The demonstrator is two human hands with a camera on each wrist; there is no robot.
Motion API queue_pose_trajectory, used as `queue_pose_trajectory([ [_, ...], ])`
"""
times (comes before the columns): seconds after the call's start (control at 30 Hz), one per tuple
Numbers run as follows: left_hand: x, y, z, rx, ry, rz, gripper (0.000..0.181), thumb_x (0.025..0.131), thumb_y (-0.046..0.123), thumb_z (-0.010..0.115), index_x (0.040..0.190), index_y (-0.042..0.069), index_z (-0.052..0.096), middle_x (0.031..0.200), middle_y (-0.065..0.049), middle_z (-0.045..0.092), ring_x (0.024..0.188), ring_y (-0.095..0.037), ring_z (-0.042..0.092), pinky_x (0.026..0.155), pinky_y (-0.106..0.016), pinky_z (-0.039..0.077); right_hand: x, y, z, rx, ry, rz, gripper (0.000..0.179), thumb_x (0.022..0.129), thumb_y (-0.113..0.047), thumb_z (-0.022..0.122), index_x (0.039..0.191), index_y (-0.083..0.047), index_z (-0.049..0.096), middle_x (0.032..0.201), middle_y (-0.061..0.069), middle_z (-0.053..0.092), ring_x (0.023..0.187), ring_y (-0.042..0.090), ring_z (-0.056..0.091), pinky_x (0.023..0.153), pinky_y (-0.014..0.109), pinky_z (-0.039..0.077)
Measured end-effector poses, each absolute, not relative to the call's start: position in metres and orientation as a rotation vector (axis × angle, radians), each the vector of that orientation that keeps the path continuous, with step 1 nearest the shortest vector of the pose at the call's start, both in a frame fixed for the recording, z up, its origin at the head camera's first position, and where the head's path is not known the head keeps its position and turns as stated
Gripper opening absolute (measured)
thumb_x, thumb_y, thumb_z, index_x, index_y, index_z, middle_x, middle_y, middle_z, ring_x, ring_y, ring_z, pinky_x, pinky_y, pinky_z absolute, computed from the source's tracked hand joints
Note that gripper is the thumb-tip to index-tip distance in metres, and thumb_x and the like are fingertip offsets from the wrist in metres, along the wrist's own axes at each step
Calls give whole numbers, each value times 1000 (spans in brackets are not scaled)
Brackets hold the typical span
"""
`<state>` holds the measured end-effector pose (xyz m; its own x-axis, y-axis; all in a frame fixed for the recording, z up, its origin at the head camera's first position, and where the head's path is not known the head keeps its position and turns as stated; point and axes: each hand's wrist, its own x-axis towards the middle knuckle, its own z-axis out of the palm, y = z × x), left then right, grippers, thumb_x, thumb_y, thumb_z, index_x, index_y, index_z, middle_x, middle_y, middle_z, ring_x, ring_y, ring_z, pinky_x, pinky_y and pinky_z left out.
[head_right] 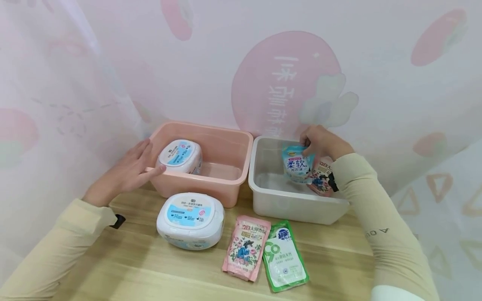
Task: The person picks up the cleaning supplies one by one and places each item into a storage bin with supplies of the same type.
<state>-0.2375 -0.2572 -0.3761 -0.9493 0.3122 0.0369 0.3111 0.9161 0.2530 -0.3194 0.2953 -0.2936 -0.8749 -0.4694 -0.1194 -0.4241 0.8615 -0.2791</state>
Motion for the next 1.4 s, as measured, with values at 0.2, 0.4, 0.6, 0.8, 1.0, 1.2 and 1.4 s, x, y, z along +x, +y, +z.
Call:
queue_pose_trajectory([
  [0.2,-233,-255,-378,481,3056,386,105,105,68,38,165,-9,1,175,-30,-3,163,-52,4,130,-70,11,-323,295,-311,-728,2826,-293,16,84,1,83,78,-6,69,77,4,68,73,17,56,68,31,49],
  [0.4,-236,-250,-375,486,3049,391,105,105,70,37,165,-9,2,176,-29,-3,164,-50,2,130,-69,10,-318,302,-315,-721,2843,-183,19,82,1,82,75,-7,66,76,3,63,73,19,53,67,33,46],
  [0.6,-238,-248,-372,496,3058,408,103,105,67,39,165,-10,5,176,-30,0,163,-51,4,130,-69,12,-313,309,-308,-661,2823,-145,9,85,-1,80,87,-5,72,87,7,71,82,21,63,76,40,57],
  [0.8,-240,-246,-372,491,3043,405,104,105,67,40,165,-9,2,176,-30,-2,163,-51,3,129,-70,11,-307,308,-293,-696,2839,-199,11,87,-4,78,97,-2,75,96,12,77,90,24,72,86,47,63],
  [1.0,-243,-246,-373,531,3043,412,104,106,65,41,165,-10,2,175,-32,-1,162,-53,5,129,-70,13,-289,303,-270,-770,2868,-228,18,86,-3,80,103,2,75,101,17,78,94,28,74,89,48,63],
  [1.2,-249,-248,-371,565,3061,417,102,106,63,44,165,-11,4,174,-34,3,161,-55,8,128,-72,16,-264,297,-246,-798,2871,-257,18,86,-4,79,103,-1,76,104,15,79,97,29,76,91,50,63],
  [1.4,-255,-250,-371,556,3046,395,103,106,64,42,165,-10,2,174,-33,0,161,-55,7,127,-73,14,-239,294,-232,-816,2894,-264,23,86,-7,80,108,-3,78,106,12,80,100,29,76,93,52,62],
])
